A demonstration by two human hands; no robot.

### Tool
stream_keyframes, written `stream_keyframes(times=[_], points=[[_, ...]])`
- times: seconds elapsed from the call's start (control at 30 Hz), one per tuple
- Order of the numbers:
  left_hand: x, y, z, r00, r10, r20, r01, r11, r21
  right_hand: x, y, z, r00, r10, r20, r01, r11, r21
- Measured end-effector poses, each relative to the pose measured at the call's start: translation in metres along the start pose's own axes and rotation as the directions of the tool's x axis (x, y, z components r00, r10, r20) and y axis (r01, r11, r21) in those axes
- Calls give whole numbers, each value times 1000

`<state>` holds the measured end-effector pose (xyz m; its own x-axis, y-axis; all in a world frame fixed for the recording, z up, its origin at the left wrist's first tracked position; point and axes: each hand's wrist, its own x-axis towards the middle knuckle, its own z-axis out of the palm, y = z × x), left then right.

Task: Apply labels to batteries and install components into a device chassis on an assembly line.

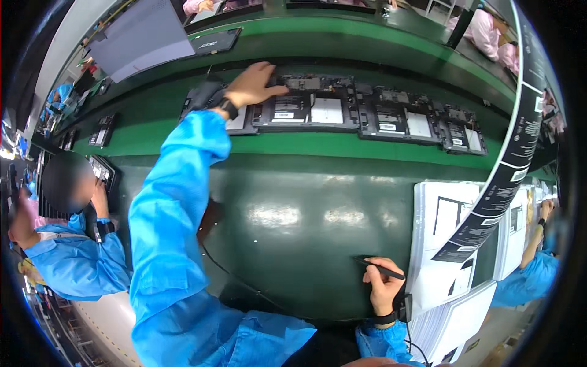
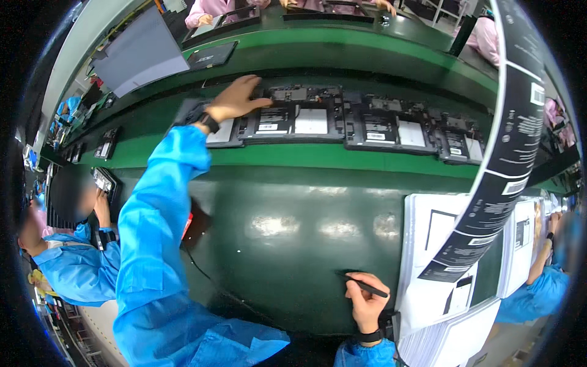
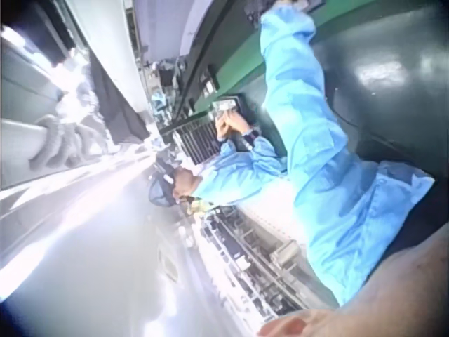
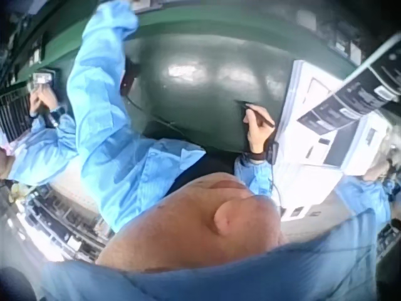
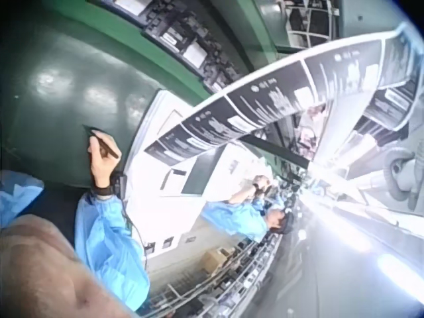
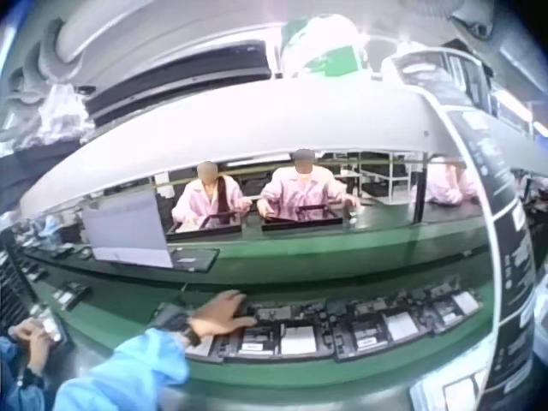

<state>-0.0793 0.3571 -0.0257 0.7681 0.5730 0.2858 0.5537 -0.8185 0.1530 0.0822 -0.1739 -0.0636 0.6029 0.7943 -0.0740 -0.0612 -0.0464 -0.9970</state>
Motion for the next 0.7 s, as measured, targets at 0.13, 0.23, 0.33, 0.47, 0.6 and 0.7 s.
stream_keyframes(times=[0.13, 0.23, 0.33, 0.47, 0.6, 0.7], points=[[56, 32, 20, 946, 47, 322, -14, 994, -104, 0, -1, -3, 1000, 19, -1, -19, 999, 26], [79, 29, 13, 865, 69, 498, 1, 990, -139, 2, 0, -5, 999, 24, -25, -22, 996, 85], [77, 25, 3, 917, 49, 396, -18, 997, -81, 4, 1, -7, 1000, 9, 20, -10, 997, 76], [81, 45, -25, 938, -22, 346, 65, 992, -112, 5, -1, -12, 999, 14, 41, -17, 997, 71], [85, 56, -46, 930, -19, 367, 77, 987, -142, 7, 3, -16, 999, 18, 41, -21, 996, 89], [89, 46, -53, 917, -16, 398, 98, 977, -187, 9, 5, -18, 998, 34, 54, -38, 995, 92]])
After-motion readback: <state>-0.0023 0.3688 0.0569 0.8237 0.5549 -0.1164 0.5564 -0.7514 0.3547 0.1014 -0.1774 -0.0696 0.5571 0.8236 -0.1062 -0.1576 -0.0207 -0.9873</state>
